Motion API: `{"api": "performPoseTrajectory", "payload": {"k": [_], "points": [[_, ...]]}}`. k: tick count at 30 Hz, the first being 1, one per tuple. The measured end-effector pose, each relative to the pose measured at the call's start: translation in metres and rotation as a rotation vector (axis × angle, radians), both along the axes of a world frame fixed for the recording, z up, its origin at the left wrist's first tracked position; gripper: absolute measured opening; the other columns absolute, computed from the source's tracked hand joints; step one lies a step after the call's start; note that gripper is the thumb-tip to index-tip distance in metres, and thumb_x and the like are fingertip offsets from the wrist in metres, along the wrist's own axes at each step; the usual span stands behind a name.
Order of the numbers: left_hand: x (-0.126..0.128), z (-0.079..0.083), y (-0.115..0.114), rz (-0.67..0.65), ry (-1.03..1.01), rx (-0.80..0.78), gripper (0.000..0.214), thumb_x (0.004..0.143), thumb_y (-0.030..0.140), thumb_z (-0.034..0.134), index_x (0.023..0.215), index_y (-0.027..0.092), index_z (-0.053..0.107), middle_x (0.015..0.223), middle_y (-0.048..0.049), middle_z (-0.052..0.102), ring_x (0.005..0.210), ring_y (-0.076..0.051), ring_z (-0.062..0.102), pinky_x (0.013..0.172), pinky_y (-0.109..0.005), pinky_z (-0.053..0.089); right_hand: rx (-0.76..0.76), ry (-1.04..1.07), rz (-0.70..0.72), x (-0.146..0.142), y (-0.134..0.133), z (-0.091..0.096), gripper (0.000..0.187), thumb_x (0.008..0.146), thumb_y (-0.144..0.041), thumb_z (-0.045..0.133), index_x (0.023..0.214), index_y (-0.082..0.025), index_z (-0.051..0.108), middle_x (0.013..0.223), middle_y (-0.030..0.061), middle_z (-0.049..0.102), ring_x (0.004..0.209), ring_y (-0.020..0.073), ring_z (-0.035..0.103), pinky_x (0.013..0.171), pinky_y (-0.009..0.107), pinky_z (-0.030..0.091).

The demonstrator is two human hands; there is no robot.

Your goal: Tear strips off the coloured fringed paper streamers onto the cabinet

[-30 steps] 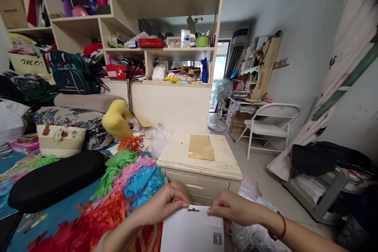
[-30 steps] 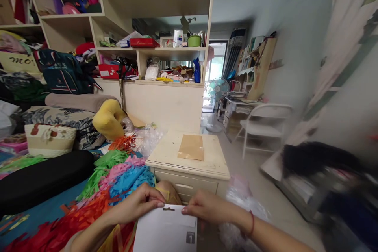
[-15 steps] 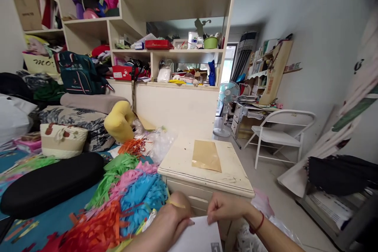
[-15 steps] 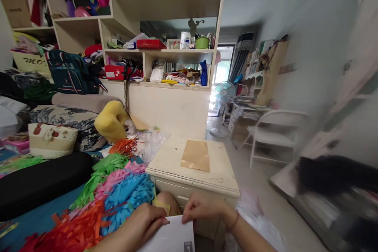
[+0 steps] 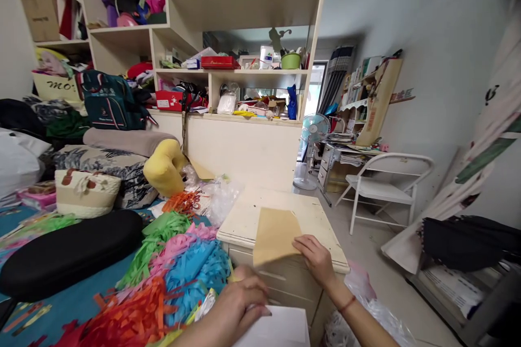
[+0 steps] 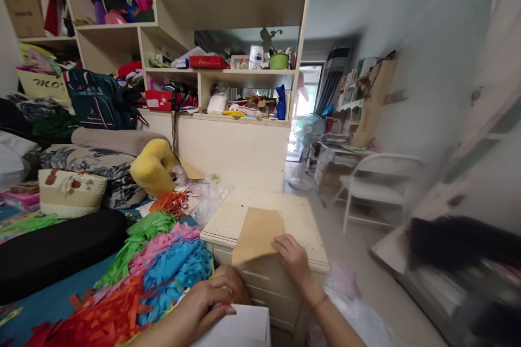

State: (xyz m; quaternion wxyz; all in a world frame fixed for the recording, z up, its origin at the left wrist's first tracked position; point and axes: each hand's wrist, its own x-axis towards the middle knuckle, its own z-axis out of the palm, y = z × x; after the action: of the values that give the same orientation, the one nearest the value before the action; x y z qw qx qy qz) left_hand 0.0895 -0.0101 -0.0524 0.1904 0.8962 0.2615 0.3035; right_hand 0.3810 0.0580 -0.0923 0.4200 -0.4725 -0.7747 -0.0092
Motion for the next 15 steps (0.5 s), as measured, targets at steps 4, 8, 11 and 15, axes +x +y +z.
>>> {"api": "performPoseTrajectory", "payload": {"k": [4,8,11,15], "points": [[0.001,0.007,-0.013,-0.06,0.012,0.015,0.015,0.088,0.022,0.056,0.086,0.02,0.07,0.149,-0.0102,0.039,0.107,-0.022,0.062,0.094,-0.032,0.047,0.193,0.252,0.042,-0.022,-0.063,0.003,0.021,0.089,-0.025,0.054,0.094,-0.029,0.074,0.086,0.0063,0.057,0.087,0.0215,0.054,0.08,0.042,0.046],[0.002,0.006,-0.021,-0.111,0.015,0.067,0.014,0.087,0.022,0.056,0.083,0.019,0.069,0.151,-0.0108,0.034,0.089,-0.015,0.068,0.083,-0.025,0.052,0.095,0.459,0.202,-0.051,-0.098,0.031,0.014,0.088,-0.029,0.061,0.084,-0.028,0.074,0.074,0.0018,0.048,0.074,0.0174,0.058,0.064,0.031,0.051],[0.001,-0.004,-0.02,-0.077,-0.009,0.185,0.017,0.088,0.025,0.054,0.079,0.019,0.067,0.152,-0.0111,0.032,0.091,-0.016,0.067,0.076,-0.023,0.053,-0.064,0.506,0.368,-0.063,-0.103,0.06,0.029,0.083,-0.041,0.065,0.062,-0.022,0.071,0.064,0.0004,0.047,0.071,0.0192,0.064,0.063,0.031,0.054],[0.001,-0.015,-0.021,-0.088,-0.074,0.31,0.026,0.091,0.03,0.049,0.075,0.018,0.064,0.156,-0.0126,0.022,0.095,-0.017,0.065,0.072,-0.021,0.052,-0.441,0.453,0.616,-0.067,-0.105,0.087,0.043,0.083,-0.044,0.065,0.049,-0.017,0.07,0.079,0.0049,0.055,0.076,0.0171,0.064,0.067,0.029,0.052]]}}
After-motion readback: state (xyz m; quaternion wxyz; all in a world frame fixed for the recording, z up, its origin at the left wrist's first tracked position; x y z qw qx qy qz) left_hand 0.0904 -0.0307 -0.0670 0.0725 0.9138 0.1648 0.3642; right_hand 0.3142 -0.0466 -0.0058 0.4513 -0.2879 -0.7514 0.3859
